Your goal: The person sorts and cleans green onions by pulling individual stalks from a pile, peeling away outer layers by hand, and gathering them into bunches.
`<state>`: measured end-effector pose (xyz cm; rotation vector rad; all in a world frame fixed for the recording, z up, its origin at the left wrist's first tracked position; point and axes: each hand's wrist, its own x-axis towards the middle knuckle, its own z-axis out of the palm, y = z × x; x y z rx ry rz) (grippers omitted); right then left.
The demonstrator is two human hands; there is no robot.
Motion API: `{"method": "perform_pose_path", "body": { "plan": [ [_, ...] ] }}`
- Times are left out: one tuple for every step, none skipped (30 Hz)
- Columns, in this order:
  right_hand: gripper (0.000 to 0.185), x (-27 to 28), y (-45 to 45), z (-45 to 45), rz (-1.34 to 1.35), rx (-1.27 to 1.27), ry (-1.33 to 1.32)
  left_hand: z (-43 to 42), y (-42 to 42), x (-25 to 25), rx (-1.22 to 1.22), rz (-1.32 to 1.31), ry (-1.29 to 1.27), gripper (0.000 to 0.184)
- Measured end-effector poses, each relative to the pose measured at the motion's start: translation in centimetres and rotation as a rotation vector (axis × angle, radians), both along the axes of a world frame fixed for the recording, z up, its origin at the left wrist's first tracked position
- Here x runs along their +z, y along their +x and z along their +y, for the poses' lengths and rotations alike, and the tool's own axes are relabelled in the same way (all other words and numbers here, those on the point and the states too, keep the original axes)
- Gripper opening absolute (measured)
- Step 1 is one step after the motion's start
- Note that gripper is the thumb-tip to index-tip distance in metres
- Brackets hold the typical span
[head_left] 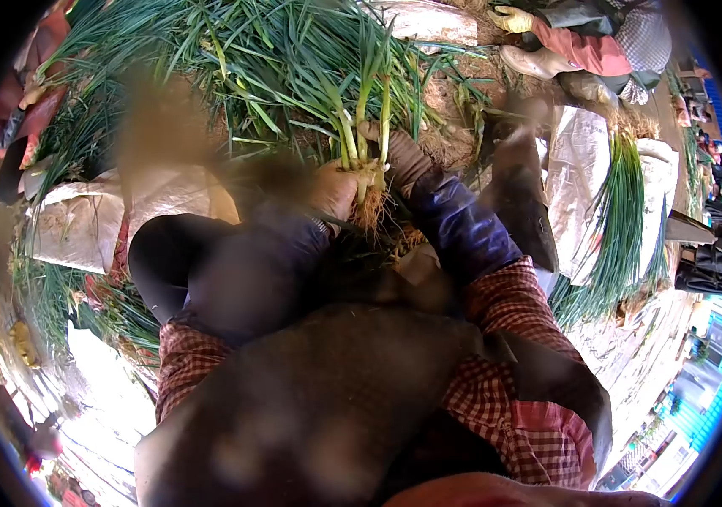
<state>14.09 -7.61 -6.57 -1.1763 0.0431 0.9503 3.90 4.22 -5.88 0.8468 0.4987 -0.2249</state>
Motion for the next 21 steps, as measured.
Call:
{"method": "perform_pose_path", "body": {
  "plan": [
    [0.037, 0.6, -0.4, -0.1, 0.045, -0.078, -0.019, 0.1, 0.0, -0.2, -0.015, -0.004, 0.025, 0.019],
    [0.037, -0.3, -0.2, -0.7, 0.049, -0.079, -0.023, 0.1, 0.0, -0.4, -0.033, -0.006, 0.048, 0.018],
    [0.033, -1.7, 0.1, -1.4, -0.631, 0.088, -0.195, 0.0, 0.0, -0.6, -0.035, -0.004, 0.043, 0.018],
    [0.029, -0.9, -0.2, -1.4, -0.962, 0.320, -0.472, 0.0, -0.1, 0.1, -0.017, -0.028, 0.057, 0.017],
    [0.026, 0.1, -0.6, -1.3, -1.456, 0.571, -0.903, 0.1, -0.1, 0.4, 0.004, -0.055, 0.072, 0.016],
    [0.025, 1.0, -1.1, -1.2, -1.835, 0.697, -1.171, 0.2, -0.1, 0.4, 0.005, -0.056, 0.071, 0.016],
    [0.025, 1.7, -1.0, -1.0, -1.692, 0.839, -1.168, 0.3, -0.2, 0.3, -0.036, -0.006, 0.135, 0.015],
    [0.025, 2.4, -1.0, -0.8, -1.543, 0.971, -1.158, 0.3, -0.4, 0.2, -0.077, 0.045, 0.200, 0.013],
    [0.026, 3.1, -1.0, -0.7, -1.467, 1.032, -1.150, 0.2, -0.4, 0.1, -0.077, 0.045, 0.202, 0.013],
    [0.026, 4.3, -1.0, -0.6, -1.389, 1.089, -1.143, 0.0, -0.4, 0.1, -0.035, 0.049, 0.190, 0.015],
    [0.025, 6.1, -1.3, -0.5, -1.215, 1.114, -1.179, -0.2, -0.5, 0.0, 0.003, 0.053, 0.179, 0.016],
    [0.023, 7.1, -1.5, -0.6, -1.039, 1.131, -1.209, -0.2, -0.4, 0.0, -0.003, 0.051, 0.180, 0.016],
    [0.024, -1.3, -0.5, -3.3, -1.111, 0.968, -1.059, 0.0, -0.1, 0.0, 0.025, 0.020, 0.103, 0.016],
    [0.027, -9.3, 0.5, -5.8, -1.181, 0.827, -0.899, 0.3, 0.3, 0.2, 0.055, -0.014, 0.028, 0.016],
    [0.031, -7.7, 0.0, -5.7, -0.595, 0.480, -0.412, 0.1, 0.3, 1.2, 0.053, 0.082, 0.006, 0.019],
    [0.036, -6.3, -0.2, -5.6, -0.005, 0.127, 0.066, 0.1, 0.3, 1.3, 0.056, 0.079, 0.006, 0.019],
    [0.036, -5.4, 0.5, -5.0, -0.216, 0.111, -0.044, 0.0, 0.1, 1.2, 0.005, 0.026, 0.015, 0.020],
    [0.036, -4.5, 0.8, -5.0, -0.212, 0.113, -0.048, -0.3, -0.1, 1.2, -0.046, -0.024, 0.022, 0.022],
    [0.033, -2.6, 0.9, -4.7, 0.027, 0.084, 0.200, -0.1, -0.1, -0.3, -0.092, 0.014, 0.027, 0.027],
    [0.030, -1.3, 1.0, -4.3, 0.263, 0.050, 0.452, -0.1, 0.1, -1.6, -0.098, 0.015, 0.029, 0.027],
    [0.030, -0.2, 0.8, -3.5, 0.259, 0.046, 0.456, 0.0, 0.4, -2.8, -0.104, 0.048, 0.032, 0.027]
  ]
}}
